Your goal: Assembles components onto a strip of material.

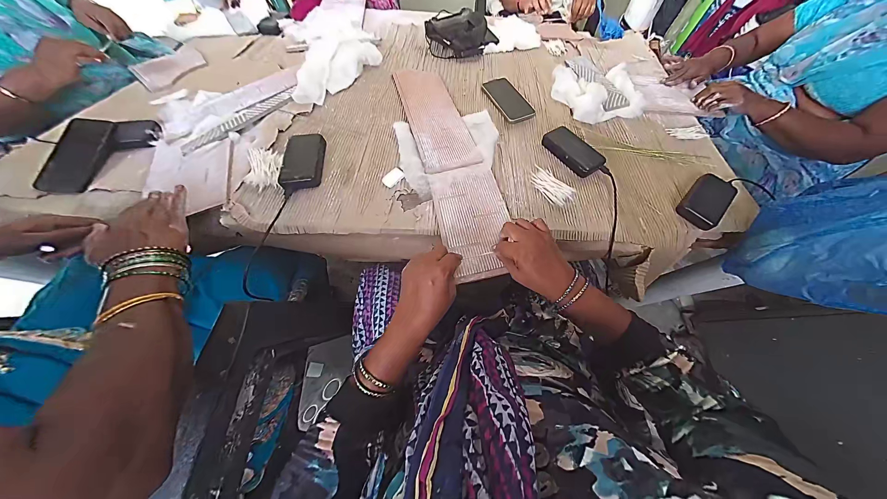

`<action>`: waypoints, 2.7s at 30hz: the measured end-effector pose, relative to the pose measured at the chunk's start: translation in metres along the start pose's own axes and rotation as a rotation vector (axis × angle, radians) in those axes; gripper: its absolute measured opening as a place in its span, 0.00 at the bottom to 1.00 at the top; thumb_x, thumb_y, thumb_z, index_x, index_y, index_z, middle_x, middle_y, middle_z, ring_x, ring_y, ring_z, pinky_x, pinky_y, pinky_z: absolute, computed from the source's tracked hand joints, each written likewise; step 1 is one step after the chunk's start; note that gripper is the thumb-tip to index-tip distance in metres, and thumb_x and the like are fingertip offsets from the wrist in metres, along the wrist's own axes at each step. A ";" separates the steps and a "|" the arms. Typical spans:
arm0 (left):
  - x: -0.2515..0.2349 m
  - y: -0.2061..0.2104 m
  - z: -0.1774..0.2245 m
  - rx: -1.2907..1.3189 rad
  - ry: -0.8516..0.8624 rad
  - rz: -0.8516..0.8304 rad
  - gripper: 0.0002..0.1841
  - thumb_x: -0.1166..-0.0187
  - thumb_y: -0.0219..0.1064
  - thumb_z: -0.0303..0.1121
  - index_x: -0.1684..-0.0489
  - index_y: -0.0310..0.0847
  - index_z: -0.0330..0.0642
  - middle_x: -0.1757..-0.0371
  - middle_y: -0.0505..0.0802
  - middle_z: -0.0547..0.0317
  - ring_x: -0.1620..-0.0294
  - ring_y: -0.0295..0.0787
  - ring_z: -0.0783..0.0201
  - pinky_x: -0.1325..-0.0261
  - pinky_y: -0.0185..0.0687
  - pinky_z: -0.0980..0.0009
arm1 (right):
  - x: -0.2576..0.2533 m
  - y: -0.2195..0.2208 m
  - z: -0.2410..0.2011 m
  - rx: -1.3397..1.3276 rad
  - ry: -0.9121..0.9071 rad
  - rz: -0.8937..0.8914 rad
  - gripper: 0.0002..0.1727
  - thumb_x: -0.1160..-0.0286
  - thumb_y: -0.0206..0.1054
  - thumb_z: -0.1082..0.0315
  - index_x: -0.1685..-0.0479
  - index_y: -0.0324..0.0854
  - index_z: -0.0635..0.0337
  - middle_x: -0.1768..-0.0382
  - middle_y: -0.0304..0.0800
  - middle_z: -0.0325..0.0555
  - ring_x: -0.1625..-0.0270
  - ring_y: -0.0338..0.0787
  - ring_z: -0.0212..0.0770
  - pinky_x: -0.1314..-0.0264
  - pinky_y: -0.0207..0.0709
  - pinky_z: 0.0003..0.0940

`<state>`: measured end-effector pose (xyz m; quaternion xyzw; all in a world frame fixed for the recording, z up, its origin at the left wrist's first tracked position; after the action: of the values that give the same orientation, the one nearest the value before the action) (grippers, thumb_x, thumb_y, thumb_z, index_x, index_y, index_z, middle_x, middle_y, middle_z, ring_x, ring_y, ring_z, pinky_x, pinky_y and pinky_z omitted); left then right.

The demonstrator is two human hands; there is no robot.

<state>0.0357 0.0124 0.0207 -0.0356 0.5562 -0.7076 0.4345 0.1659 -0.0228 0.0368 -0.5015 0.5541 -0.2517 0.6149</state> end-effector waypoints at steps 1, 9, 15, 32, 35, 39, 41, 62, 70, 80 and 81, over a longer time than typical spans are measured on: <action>0.000 0.000 -0.006 0.009 -0.026 0.003 0.10 0.25 0.64 0.20 0.62 0.94 0.34 0.66 0.94 0.44 0.65 0.95 0.44 0.62 0.88 0.47 | 0.000 -0.001 0.012 0.023 0.029 -0.025 0.08 0.30 0.70 0.71 0.74 0.91 0.60 0.67 0.89 0.52 0.61 0.88 0.54 0.59 0.74 0.51; 0.007 -0.013 -0.048 0.099 -0.153 0.049 0.10 0.21 0.63 0.22 0.59 0.93 0.33 0.65 0.93 0.43 0.63 0.93 0.45 0.58 0.87 0.45 | -0.009 -0.026 0.163 0.160 0.598 -0.069 0.11 0.21 0.67 0.69 0.53 0.93 0.66 0.50 0.91 0.65 0.42 0.89 0.67 0.35 0.70 0.69; 0.021 -0.017 -0.071 0.148 -0.234 0.071 0.11 0.19 0.63 0.25 0.57 0.94 0.34 0.63 0.93 0.45 0.62 0.93 0.46 0.57 0.87 0.46 | -0.038 -0.028 0.150 0.063 0.558 0.015 0.13 0.23 0.70 0.66 0.50 0.91 0.67 0.52 0.91 0.64 0.46 0.89 0.65 0.39 0.70 0.69; 0.040 -0.030 -0.099 0.273 -0.409 0.097 0.11 0.15 0.60 0.24 0.55 0.90 0.32 0.58 0.93 0.45 0.55 0.93 0.51 0.46 0.87 0.50 | -0.109 0.063 0.019 -0.280 0.074 -0.253 0.06 0.24 0.68 0.75 0.63 0.90 0.67 0.64 0.89 0.57 0.59 0.90 0.55 0.53 0.80 0.55; 0.035 -0.026 -0.106 0.470 -0.464 0.105 0.11 0.13 0.57 0.27 0.50 0.87 0.33 0.60 0.90 0.51 0.63 0.86 0.62 0.55 0.83 0.60 | -0.075 0.052 0.026 -0.736 0.313 -0.427 0.05 0.23 0.68 0.76 0.62 0.89 0.66 0.71 0.87 0.39 0.69 0.81 0.25 0.60 0.76 0.24; 0.001 -0.011 -0.068 0.728 -0.411 -0.017 0.17 0.15 0.66 0.34 0.33 0.82 0.38 0.64 0.89 0.60 0.76 0.74 0.75 0.69 0.74 0.75 | -0.044 0.048 0.029 -1.227 0.470 -0.526 0.12 0.22 0.61 0.77 0.74 0.84 0.55 0.79 0.82 0.25 0.74 0.78 0.18 0.66 0.73 0.16; -0.017 -0.003 -0.046 0.794 -0.370 -0.092 0.19 0.20 0.72 0.32 0.32 0.83 0.37 0.66 0.88 0.62 0.80 0.69 0.75 0.74 0.68 0.77 | -0.041 0.048 0.028 -1.262 0.469 -0.547 0.15 0.21 0.60 0.76 0.78 0.82 0.52 0.80 0.81 0.24 0.76 0.75 0.18 0.68 0.69 0.16; -0.028 0.020 -0.044 0.320 -0.515 -0.206 0.26 0.15 0.68 0.39 0.19 0.74 0.39 0.41 0.88 0.37 0.52 0.89 0.42 0.46 0.83 0.41 | -0.037 0.046 0.071 -0.708 0.537 -0.366 0.05 0.24 0.72 0.72 0.61 0.87 0.67 0.69 0.86 0.45 0.66 0.81 0.34 0.56 0.75 0.36; -0.026 -0.003 -0.021 0.068 -0.232 0.034 0.20 0.18 0.60 0.21 0.32 0.88 0.43 0.55 0.86 0.41 0.64 0.88 0.47 0.64 0.85 0.52 | -0.031 0.039 0.075 -0.470 0.519 -0.219 0.13 0.30 0.78 0.70 0.50 0.86 0.64 0.65 0.88 0.55 0.61 0.88 0.54 0.56 0.80 0.58; -0.026 0.016 -0.009 -0.045 -0.247 -0.080 0.16 0.25 0.64 0.19 0.47 0.95 0.40 0.56 0.90 0.40 0.60 0.91 0.44 0.59 0.87 0.49 | -0.034 0.039 0.082 -0.381 0.590 -0.298 0.23 0.29 0.78 0.67 0.37 0.81 0.67 0.52 0.88 0.60 0.49 0.89 0.58 0.41 0.80 0.59; -0.024 0.018 -0.011 -0.045 -0.252 -0.090 0.15 0.24 0.64 0.20 0.46 0.95 0.40 0.56 0.90 0.40 0.59 0.91 0.44 0.58 0.87 0.49 | -0.034 0.037 0.080 -0.357 0.562 -0.269 0.24 0.30 0.79 0.67 0.37 0.81 0.67 0.50 0.88 0.61 0.47 0.89 0.59 0.41 0.79 0.60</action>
<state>0.0553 0.0364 0.0128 -0.1586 0.5107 -0.7038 0.4676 0.2227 0.0471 0.0090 -0.5803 0.6661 -0.3578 0.3026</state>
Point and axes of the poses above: each hand's wrist, its own x-axis away from the middle knuckle, its own y-axis out of the palm, z = x × y, the point moved 10 cm from there along -x, towards the middle knuckle
